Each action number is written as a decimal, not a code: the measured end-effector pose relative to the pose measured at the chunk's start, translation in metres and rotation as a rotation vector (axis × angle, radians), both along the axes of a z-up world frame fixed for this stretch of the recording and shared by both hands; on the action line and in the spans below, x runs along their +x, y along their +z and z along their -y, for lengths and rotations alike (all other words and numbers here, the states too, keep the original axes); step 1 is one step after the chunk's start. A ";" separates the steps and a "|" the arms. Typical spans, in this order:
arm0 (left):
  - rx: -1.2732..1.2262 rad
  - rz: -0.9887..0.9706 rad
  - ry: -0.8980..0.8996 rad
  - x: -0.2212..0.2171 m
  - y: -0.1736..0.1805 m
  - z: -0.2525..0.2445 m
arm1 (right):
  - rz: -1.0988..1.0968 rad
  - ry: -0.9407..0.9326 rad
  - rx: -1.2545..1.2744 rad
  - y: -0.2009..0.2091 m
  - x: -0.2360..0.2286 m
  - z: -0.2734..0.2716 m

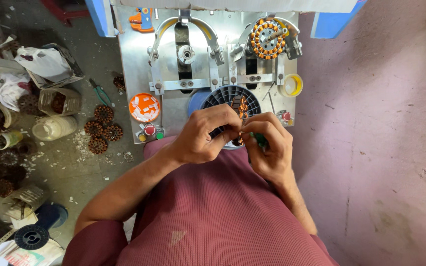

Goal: The person inserts small white insulating pieces into the slots of a motor stator using a green-handled screwdriver. They repeatedly pick up pieces from a nearby plate, place them into the stator slots, and use the screwdriver to push them into place.

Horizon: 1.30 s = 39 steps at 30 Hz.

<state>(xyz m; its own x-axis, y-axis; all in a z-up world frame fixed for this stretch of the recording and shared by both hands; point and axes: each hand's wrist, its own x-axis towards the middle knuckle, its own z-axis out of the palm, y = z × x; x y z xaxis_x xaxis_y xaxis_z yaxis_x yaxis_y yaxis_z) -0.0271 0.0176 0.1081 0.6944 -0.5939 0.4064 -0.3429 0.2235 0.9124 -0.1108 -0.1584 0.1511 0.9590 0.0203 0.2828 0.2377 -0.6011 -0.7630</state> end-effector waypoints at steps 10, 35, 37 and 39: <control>0.023 -0.074 -0.093 -0.005 -0.012 0.005 | -0.112 -0.009 0.051 -0.007 -0.015 0.003; -0.089 -0.072 0.035 -0.012 -0.031 0.010 | -0.045 -0.208 -0.086 -0.004 -0.018 -0.006; -0.034 -0.080 0.027 -0.010 -0.037 0.009 | -0.064 -0.249 -0.080 -0.007 -0.018 -0.008; 0.000 -0.041 0.070 -0.004 -0.046 0.008 | -0.105 -0.324 -0.068 -0.010 -0.018 -0.009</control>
